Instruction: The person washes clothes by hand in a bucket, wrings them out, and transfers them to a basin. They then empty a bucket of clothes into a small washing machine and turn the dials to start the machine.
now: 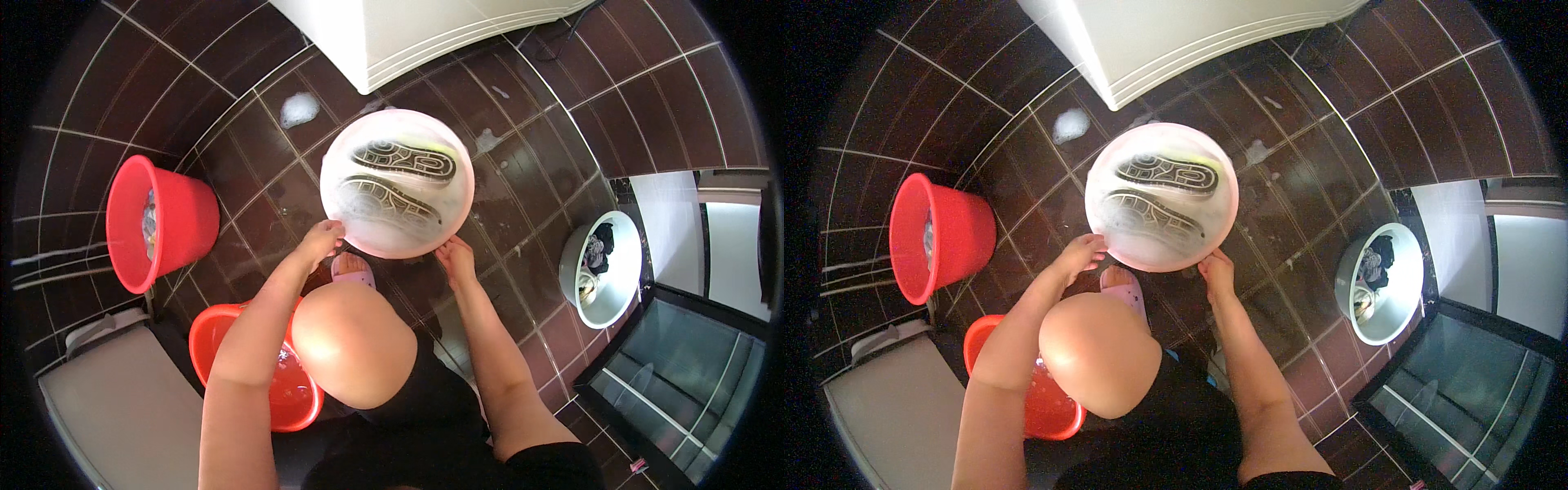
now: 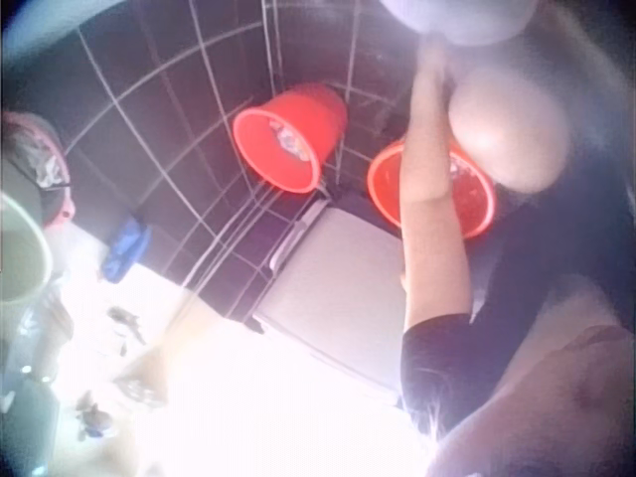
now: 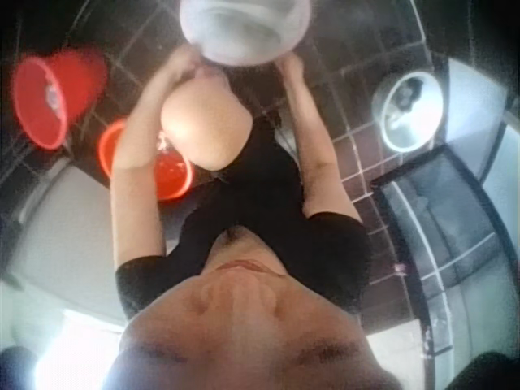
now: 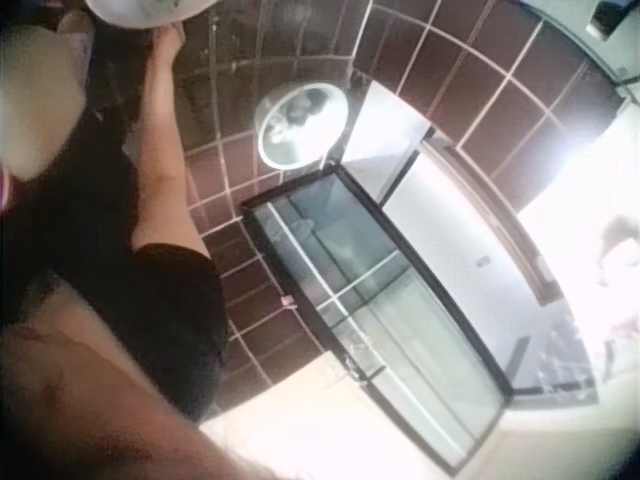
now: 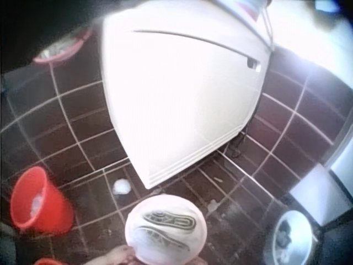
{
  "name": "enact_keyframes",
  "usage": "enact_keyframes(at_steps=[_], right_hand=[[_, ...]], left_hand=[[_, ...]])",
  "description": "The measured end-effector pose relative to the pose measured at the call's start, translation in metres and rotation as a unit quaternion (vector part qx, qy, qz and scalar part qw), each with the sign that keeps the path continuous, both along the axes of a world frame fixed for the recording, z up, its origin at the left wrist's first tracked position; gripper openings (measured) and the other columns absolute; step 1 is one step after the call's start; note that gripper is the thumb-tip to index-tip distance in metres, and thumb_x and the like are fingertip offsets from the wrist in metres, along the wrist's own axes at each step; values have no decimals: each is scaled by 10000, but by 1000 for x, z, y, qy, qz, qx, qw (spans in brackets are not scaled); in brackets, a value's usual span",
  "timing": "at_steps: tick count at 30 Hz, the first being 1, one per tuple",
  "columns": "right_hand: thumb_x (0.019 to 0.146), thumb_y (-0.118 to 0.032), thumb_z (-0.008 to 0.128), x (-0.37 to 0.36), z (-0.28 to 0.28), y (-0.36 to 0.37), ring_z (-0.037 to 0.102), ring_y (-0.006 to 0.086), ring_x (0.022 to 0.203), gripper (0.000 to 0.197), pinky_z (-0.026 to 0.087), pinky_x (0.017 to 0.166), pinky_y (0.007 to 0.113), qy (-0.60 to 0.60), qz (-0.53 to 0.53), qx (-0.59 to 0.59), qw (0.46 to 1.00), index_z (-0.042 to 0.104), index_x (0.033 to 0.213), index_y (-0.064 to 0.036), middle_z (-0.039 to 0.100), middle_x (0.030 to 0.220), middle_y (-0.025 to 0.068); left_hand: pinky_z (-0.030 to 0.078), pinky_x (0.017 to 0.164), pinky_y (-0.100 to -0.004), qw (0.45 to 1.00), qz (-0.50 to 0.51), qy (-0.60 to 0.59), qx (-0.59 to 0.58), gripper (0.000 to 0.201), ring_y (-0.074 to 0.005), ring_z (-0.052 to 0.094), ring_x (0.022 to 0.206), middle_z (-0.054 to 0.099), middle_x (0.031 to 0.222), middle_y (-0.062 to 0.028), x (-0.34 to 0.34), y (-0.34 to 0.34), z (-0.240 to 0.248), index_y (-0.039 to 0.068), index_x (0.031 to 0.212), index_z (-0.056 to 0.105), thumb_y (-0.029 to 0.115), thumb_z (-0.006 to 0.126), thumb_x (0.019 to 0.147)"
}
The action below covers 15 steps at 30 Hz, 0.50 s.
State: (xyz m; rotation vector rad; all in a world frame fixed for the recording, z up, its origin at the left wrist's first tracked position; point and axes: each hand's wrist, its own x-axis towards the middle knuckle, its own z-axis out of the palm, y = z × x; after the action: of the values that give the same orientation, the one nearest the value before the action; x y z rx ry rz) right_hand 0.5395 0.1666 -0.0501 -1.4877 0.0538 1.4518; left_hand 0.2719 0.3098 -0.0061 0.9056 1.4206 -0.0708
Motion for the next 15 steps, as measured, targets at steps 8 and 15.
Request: enact_keyframes(at_steps=[8, 15], right_hand=[[735, 67, 377, 6, -20, 17, 555, 180, 1076, 509, 439, 890, 254, 29, -28, 88, 995, 483, 1232, 43, 574, 1164, 107], [754, 34, 445, 22, -44, 49, 522, 124, 861, 510, 404, 750, 227, 128, -31, 231, 964, 455, 1264, 15, 575, 1053, 52]], left_hand=[[427, 815, -292, 992, -99, -74, 14, 362, -145, 544, 964, 602, 1091, -37, 63, 22, 59, 88, 1198, 526, 309, 477, 916], [444, 792, -270, 959, -270, -76, 52, 375, -123, 574, 913, 606, 1089, -50, 169, 18, 96, 72, 1214, 530, 305, 477, 924]])
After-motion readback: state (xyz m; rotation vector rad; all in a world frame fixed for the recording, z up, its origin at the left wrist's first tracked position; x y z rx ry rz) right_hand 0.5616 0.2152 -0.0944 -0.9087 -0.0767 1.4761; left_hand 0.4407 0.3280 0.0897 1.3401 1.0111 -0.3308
